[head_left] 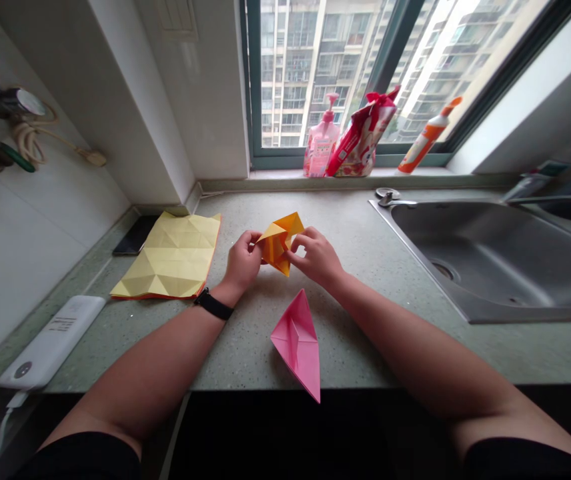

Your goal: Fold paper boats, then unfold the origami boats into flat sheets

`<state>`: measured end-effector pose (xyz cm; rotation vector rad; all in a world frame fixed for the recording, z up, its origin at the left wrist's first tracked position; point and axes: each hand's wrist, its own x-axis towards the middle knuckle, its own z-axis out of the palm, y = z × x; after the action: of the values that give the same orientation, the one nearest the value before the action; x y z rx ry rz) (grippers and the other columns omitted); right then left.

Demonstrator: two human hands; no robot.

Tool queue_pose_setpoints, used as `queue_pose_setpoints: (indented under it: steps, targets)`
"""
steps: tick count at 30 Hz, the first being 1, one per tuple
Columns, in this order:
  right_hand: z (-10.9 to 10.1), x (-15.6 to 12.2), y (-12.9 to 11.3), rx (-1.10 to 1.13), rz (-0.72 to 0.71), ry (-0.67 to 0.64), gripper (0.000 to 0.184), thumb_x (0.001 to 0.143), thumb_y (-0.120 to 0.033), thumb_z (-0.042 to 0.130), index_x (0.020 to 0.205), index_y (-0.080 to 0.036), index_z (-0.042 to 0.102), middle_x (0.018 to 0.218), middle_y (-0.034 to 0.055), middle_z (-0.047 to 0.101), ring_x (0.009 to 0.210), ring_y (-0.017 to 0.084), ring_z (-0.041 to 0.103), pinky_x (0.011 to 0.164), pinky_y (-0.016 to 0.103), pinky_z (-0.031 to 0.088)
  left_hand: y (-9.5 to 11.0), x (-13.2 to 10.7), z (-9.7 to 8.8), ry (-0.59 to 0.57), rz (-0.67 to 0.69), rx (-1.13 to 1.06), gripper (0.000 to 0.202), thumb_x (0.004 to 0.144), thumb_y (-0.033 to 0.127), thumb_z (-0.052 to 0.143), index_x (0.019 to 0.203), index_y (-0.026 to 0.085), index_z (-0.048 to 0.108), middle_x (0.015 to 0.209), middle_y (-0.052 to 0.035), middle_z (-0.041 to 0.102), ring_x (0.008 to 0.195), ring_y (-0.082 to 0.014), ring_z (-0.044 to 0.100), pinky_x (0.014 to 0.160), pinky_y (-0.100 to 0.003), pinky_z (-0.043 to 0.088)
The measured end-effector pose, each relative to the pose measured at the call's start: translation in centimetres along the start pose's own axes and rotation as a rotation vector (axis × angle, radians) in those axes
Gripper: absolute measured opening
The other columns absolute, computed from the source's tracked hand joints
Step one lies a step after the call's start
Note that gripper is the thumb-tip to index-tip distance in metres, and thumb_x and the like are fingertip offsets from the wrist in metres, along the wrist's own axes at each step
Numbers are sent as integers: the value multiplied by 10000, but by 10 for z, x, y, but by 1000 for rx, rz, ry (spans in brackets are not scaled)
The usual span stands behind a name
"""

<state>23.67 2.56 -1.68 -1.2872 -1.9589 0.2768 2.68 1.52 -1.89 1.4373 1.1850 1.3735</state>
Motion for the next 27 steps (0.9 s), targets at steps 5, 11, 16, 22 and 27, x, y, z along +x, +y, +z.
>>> queue_pose_setpoints:
  steps: [5, 11, 16, 22, 27]
  targets:
    - [3, 1, 7, 77, 52, 17, 185, 919, -366, 757, 782, -259, 693, 986, 61, 641, 913, 242, 640, 791, 390, 571, 3, -3, 1, 3, 41, 36, 193, 978, 373, 667, 1077, 208, 675, 1064, -46, 756, 845, -181, 741, 687, -302, 693]
    - [-1, 9, 11, 434, 216, -24, 404, 851, -626, 789, 745, -253, 676, 902, 45, 641, 860, 227, 631, 724, 364, 581, 5, -1, -4, 37, 68, 93, 217, 998, 415, 666, 1070, 211, 653, 1066, -44, 730, 814, -166, 721, 582, -245, 658]
    - [-2, 10, 5, 939, 437, -96, 555, 694, -757, 894, 796, -247, 700, 905, 16, 744, 898, 215, 690, 798, 356, 599, 2, 1, -5, 19, 29, 50, 382, 1001, 573, 690, 1117, 215, 625, 1087, -50, 709, 821, -162, 724, 547, -223, 643]
    - [-2, 5, -7, 1066, 464, -119, 571, 636, -720, 976, 932, -260, 813, 952, 38, 824, 888, 245, 744, 801, 381, 611, -3, -5, 3, -274, -94, -27, 499, 959, 571, 761, 1285, 215, 633, 1242, -116, 753, 954, -248, 778, 631, -291, 659]
    - [-4, 3, -13, 1175, 515, -175, 517, 665, -638, 986, 995, -270, 835, 1057, 60, 850, 1037, 295, 767, 837, 400, 622, -4, -6, 2, -267, -9, 143, 293, 995, 440, 696, 1147, 194, 738, 1037, -87, 805, 855, -248, 749, 720, -342, 611]
